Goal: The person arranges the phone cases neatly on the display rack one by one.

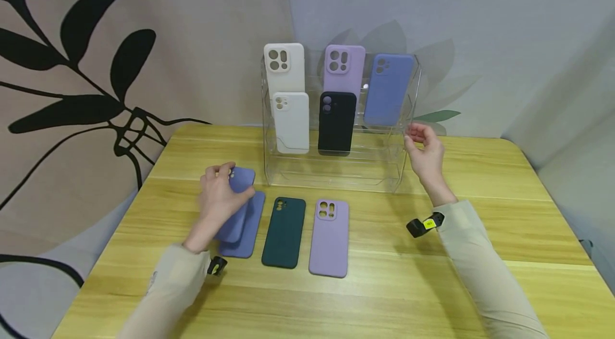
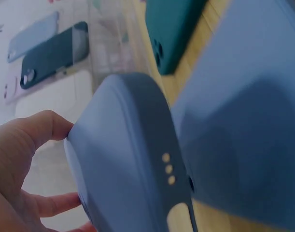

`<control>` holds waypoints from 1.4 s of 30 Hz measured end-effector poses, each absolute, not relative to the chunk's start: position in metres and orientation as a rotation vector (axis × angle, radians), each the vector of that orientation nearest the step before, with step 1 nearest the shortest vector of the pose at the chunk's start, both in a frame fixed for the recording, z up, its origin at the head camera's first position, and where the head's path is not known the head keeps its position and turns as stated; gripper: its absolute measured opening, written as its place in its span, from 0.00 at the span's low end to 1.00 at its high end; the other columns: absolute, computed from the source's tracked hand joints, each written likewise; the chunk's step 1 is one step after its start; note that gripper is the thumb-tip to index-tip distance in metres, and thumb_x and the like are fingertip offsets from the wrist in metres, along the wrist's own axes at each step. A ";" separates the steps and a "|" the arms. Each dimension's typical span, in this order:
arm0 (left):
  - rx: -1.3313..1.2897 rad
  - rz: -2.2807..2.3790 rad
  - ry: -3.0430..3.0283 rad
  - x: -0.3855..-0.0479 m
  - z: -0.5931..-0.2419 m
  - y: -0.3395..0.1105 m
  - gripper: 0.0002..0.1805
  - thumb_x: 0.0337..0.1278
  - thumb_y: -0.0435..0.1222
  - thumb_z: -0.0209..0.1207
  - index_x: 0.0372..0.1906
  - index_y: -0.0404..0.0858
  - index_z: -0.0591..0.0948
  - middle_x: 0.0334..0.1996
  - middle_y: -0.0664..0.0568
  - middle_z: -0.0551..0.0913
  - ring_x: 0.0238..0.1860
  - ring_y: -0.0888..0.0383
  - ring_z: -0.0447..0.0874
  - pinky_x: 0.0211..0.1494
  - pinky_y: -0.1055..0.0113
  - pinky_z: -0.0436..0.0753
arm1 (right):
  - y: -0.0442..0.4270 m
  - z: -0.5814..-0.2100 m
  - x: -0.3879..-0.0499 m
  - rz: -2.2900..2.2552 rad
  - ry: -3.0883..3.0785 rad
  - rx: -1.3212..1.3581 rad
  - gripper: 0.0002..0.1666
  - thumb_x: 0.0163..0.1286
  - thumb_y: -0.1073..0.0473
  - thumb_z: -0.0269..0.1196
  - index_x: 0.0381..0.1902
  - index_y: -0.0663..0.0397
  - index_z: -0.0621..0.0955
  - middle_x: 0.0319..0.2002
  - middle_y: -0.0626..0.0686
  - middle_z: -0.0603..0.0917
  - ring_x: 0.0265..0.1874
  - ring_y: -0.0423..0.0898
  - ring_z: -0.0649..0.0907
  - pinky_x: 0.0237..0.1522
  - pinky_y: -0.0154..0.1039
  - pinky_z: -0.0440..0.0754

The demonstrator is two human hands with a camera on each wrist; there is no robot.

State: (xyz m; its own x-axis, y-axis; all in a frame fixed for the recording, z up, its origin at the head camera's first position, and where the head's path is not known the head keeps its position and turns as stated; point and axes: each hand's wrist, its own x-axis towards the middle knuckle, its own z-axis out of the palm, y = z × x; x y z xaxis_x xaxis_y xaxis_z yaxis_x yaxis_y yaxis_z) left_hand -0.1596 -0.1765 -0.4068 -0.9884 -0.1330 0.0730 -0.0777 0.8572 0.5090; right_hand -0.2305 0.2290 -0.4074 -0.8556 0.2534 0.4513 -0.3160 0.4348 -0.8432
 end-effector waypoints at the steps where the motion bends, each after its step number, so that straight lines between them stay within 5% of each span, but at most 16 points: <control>1: 0.157 -0.807 -2.920 -0.160 -0.406 -0.173 0.40 0.42 0.45 0.66 0.64 0.34 0.67 0.59 0.30 0.62 0.56 0.34 0.62 0.38 0.40 0.75 | 0.229 -0.408 -0.231 1.432 -2.165 0.053 0.14 0.63 0.72 0.58 0.47 0.73 0.76 0.42 0.66 0.80 0.33 0.28 0.74 0.32 0.18 0.72; 31: -0.216 -1.062 -2.683 -0.178 -0.389 -0.076 0.36 0.41 0.41 0.68 0.59 0.33 0.72 0.54 0.33 0.67 0.54 0.38 0.63 0.45 0.47 0.74 | 0.231 -0.408 -0.230 1.467 -2.170 0.031 0.14 0.64 0.71 0.58 0.47 0.73 0.76 0.43 0.64 0.80 0.33 0.28 0.74 0.32 0.19 0.73; 42: -0.374 -1.140 -2.571 -0.185 -0.383 -0.033 0.36 0.41 0.41 0.67 0.59 0.32 0.71 0.50 0.35 0.67 0.49 0.42 0.65 0.45 0.51 0.72 | 0.228 -0.404 -0.228 1.539 -2.157 0.002 0.14 0.64 0.72 0.57 0.48 0.72 0.76 0.43 0.66 0.80 0.35 0.39 0.77 0.31 0.19 0.74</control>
